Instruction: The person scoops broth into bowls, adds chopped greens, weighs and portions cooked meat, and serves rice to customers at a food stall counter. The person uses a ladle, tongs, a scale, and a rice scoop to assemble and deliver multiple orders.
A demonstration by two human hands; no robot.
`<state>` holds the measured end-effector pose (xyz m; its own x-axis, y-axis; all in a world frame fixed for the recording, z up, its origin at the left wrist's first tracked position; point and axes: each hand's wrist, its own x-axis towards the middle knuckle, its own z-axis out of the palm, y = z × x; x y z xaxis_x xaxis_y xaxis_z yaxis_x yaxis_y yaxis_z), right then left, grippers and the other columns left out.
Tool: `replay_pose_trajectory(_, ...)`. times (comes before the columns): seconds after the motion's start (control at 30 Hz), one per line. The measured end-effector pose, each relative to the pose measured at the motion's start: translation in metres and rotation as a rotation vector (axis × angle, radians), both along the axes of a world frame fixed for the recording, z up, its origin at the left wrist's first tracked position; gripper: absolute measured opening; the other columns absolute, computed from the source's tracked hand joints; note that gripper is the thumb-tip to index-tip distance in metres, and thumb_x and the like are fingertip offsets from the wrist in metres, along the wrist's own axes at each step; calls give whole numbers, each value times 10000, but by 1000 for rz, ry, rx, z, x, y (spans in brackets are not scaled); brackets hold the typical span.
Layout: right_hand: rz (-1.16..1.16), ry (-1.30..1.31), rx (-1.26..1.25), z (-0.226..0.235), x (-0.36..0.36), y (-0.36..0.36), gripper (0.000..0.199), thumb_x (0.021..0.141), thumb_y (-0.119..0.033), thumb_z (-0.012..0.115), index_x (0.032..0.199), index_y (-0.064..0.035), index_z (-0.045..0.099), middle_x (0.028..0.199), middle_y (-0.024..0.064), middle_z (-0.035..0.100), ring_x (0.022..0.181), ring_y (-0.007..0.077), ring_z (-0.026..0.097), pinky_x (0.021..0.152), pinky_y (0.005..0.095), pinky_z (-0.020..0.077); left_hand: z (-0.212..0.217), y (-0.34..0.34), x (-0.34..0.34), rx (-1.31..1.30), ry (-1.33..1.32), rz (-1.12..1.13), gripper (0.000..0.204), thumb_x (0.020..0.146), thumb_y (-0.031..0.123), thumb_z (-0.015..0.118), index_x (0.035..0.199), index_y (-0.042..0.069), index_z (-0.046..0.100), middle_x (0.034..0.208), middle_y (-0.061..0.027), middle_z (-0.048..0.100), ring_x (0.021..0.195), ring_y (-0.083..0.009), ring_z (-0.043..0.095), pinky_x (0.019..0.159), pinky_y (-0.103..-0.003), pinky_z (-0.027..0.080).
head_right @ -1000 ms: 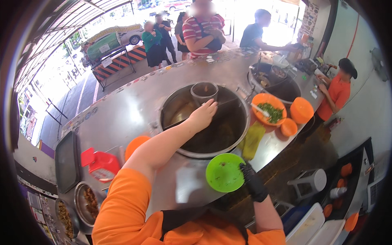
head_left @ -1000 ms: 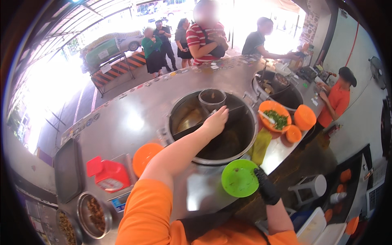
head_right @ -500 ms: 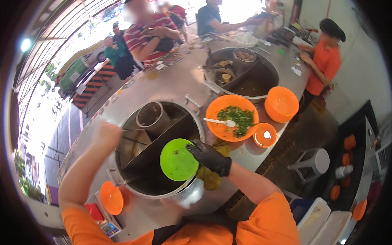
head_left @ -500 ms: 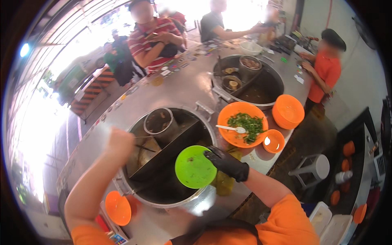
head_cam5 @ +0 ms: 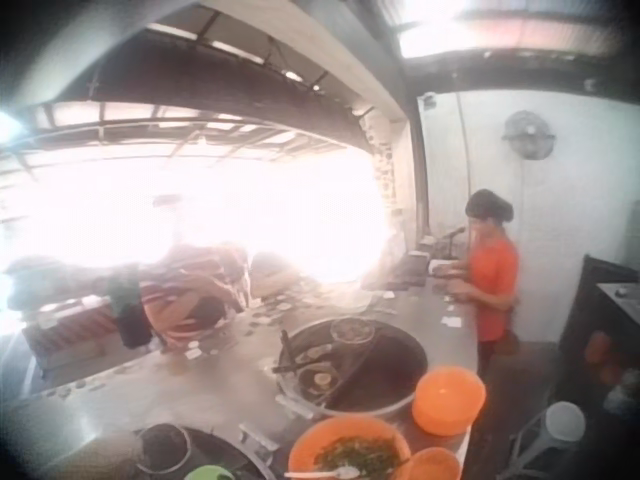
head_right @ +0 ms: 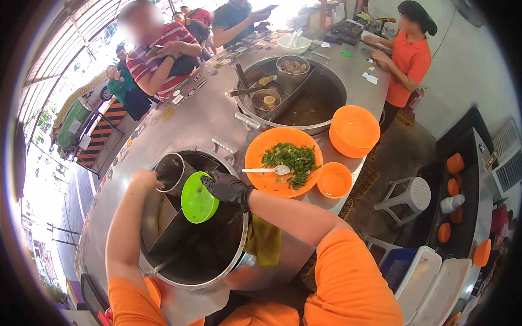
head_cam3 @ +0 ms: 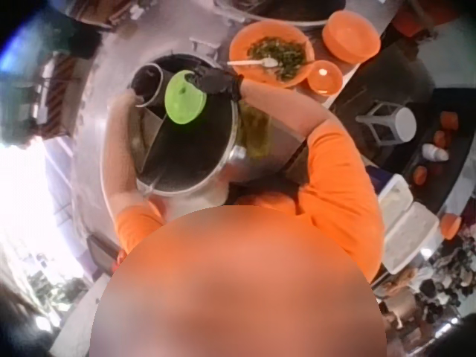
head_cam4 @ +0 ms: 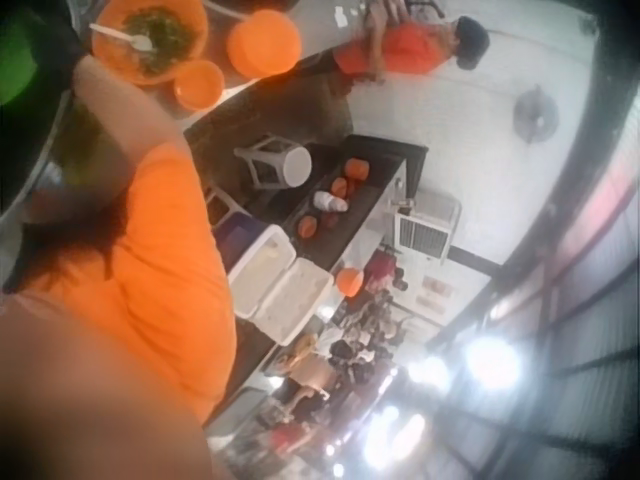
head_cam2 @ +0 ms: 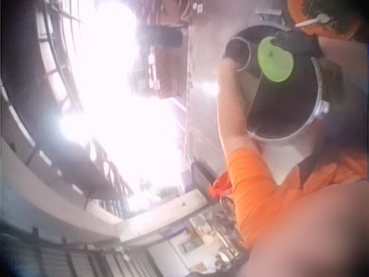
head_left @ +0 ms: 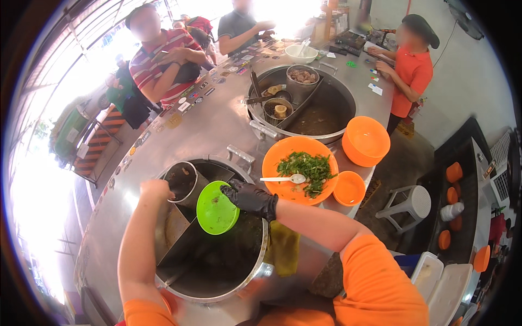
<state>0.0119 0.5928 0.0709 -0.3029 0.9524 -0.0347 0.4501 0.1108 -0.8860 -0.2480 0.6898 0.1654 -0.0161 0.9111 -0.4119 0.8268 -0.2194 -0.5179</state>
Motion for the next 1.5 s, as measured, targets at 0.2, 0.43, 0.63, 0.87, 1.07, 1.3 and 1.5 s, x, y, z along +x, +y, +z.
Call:
replay_pose_trajectory(0.2,-36,202,-132,-37,-12,20,525,1001,-404,445,1293,29,500,1185,189,605,1109,280,577,946,356,462,-47,11,1,-17,-49,-166,299,929,253,500,1098,126,712,1152,-88,682,1062,-223,658,860,-404,521)
replay_pose_trajectory(0.43,-48,494,-337,-62,-19,31,419,1006,-328,464,1215,23,560,1103,159,649,1030,234,602,894,348,462,-43,-19,-18,160,-265,-85,174,809,186,609,880,106,747,949,-127,717,896,-296,697,736,-408,559)
replay_pose_trajectory(0.63,-56,554,-199,-66,-20,42,361,1012,-255,470,1218,27,562,1075,116,643,968,186,586,868,316,464,15,-48,-29,265,-370,24,176,821,184,592,890,118,740,922,-103,712,888,-285,685,733,-397,546)
replay_pose_trajectory(0.87,-114,618,-146,-98,-24,64,373,1007,-260,485,1227,34,546,1088,147,630,977,223,584,883,336,458,117,-119,-23,332,-412,-137,174,826,245,595,874,148,731,875,-89,698,855,-279,674,741,-415,533)
replay_pose_trajectory(1.07,-215,339,161,-130,-29,77,407,1007,-281,473,1259,36,514,1088,254,632,999,367,621,872,400,475,141,-101,-22,368,-319,-58,210,819,291,630,933,147,733,888,-74,699,894,-268,664,753,-402,527)
replay_pose_trajectory(1.3,-148,272,154,-108,0,59,412,1003,-242,475,1283,61,488,1145,269,605,1046,385,607,838,407,507,25,-18,9,34,-100,36,239,799,186,626,1000,129,743,1060,-79,711,993,-254,677,814,-371,534)
replay_pose_trajectory(1.5,-153,392,37,-101,2,58,379,1011,-221,472,1260,63,503,1137,222,614,1029,291,604,838,359,507,-16,-6,-8,63,-256,23,243,773,116,633,991,116,742,1058,-88,710,976,-256,683,775,-372,544)
